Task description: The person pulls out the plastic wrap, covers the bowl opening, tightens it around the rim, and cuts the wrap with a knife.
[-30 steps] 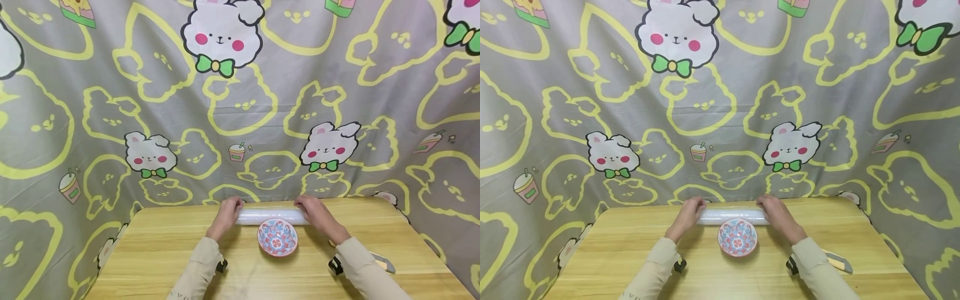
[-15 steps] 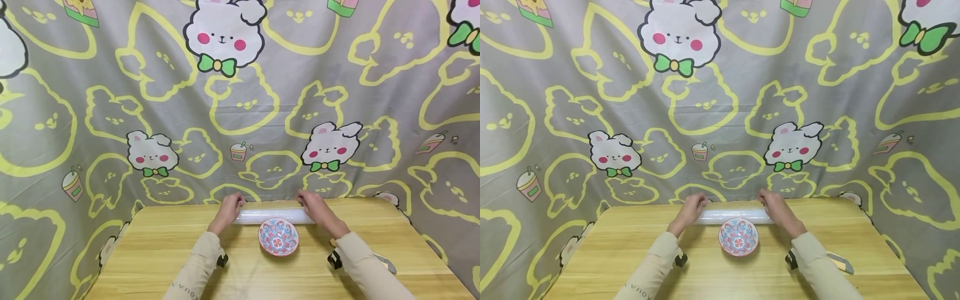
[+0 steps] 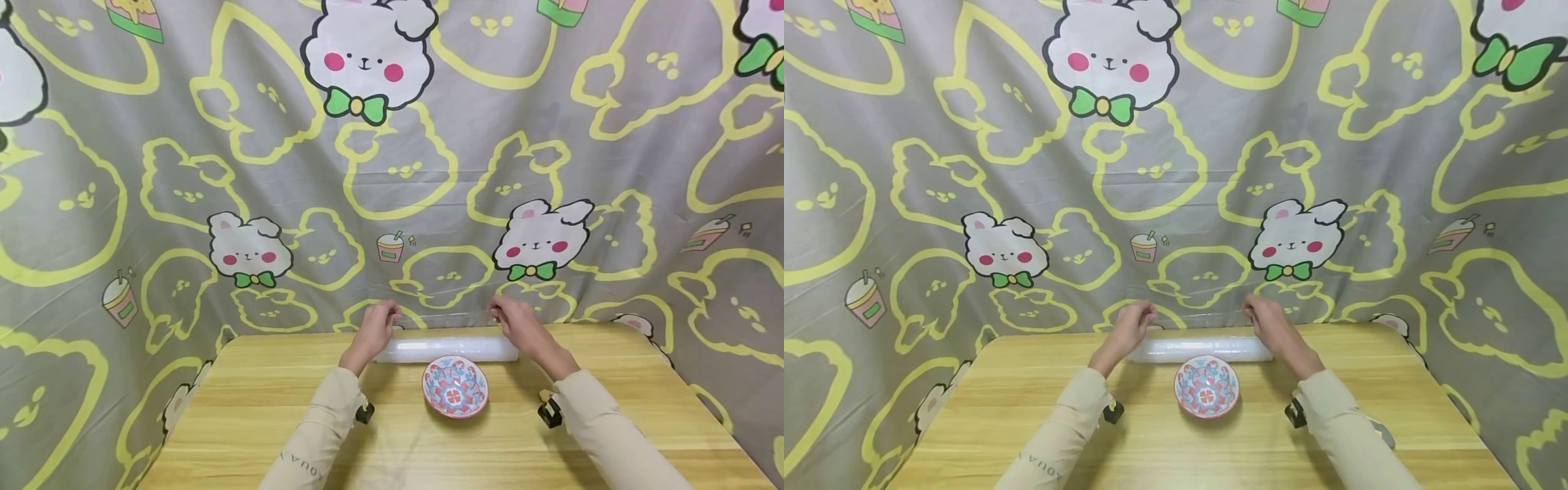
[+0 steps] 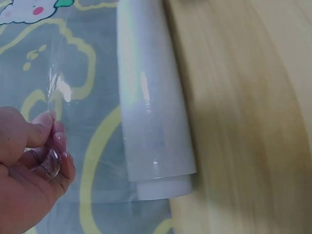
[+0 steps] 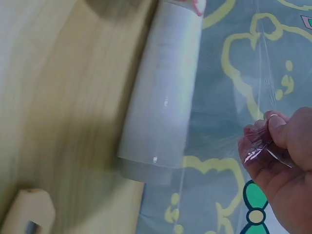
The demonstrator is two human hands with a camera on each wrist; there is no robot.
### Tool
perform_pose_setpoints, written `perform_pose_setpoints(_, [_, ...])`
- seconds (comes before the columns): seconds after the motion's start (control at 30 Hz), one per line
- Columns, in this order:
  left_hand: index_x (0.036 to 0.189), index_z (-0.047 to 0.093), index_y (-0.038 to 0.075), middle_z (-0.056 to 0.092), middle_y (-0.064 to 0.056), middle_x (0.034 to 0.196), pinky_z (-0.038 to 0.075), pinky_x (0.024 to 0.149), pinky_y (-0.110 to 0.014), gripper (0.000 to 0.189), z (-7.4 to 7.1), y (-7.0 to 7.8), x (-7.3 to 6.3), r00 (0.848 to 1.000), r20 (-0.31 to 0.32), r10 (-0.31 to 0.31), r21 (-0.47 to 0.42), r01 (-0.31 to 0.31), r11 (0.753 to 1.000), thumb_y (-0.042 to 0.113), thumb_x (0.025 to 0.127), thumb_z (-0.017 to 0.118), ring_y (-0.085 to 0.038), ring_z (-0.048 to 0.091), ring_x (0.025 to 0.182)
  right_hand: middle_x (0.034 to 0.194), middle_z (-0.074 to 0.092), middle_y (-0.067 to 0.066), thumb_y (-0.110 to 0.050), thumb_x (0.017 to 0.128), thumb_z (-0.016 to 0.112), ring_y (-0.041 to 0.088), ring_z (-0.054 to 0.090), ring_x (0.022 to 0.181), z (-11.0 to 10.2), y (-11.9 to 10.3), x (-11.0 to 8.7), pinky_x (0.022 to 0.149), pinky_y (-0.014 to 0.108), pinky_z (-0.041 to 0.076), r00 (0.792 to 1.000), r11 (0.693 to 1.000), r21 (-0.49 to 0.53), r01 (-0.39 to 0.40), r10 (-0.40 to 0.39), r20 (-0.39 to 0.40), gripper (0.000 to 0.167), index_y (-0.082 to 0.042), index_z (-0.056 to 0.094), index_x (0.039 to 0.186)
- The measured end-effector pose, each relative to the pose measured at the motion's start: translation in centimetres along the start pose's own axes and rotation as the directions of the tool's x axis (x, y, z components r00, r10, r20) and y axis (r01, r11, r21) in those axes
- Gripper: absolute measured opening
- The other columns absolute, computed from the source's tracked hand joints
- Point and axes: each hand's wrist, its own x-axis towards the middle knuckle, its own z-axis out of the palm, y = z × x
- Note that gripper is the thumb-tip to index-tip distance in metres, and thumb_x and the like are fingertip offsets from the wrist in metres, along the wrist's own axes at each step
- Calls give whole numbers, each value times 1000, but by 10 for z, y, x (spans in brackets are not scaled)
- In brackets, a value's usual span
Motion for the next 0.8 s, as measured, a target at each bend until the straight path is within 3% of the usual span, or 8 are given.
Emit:
perform_pose_setpoints(0.33, [87,67,1,67,-7,85,57,72,-31,11,-15,11,13,1000,-16,11,-24,-11,1000,-4,97,65,-19,63,79,85,68,13,9,96,63,23,65,74,-18,-4,13,64,40,58,995,997,-24,67,-68,-68,10,0,66,94])
perform_pose_setpoints(0.47, [87,69,1,67,-8,85,59,77,-34,10,-24,18,19,999,-42,21,-8,-21,1000,-4,95,67,-23,66,82,83,69,12,10,96,62,25,66,71,-26,-6,18,62,38,58,991,997,-16,78,-79,-104,9,2,66,93])
perform_pose_setpoints(0.8, [86,68,0,67,-11,85,59,75,-35,9,-39,30,32,993,-103,64,-12,-65,998,-2,95,68,-25,67,81,82,68,13,9,95,65,21,63,67,-43,-13,31,59,37,56,983,995,-28,94,-98,-155,9,0,66,91])
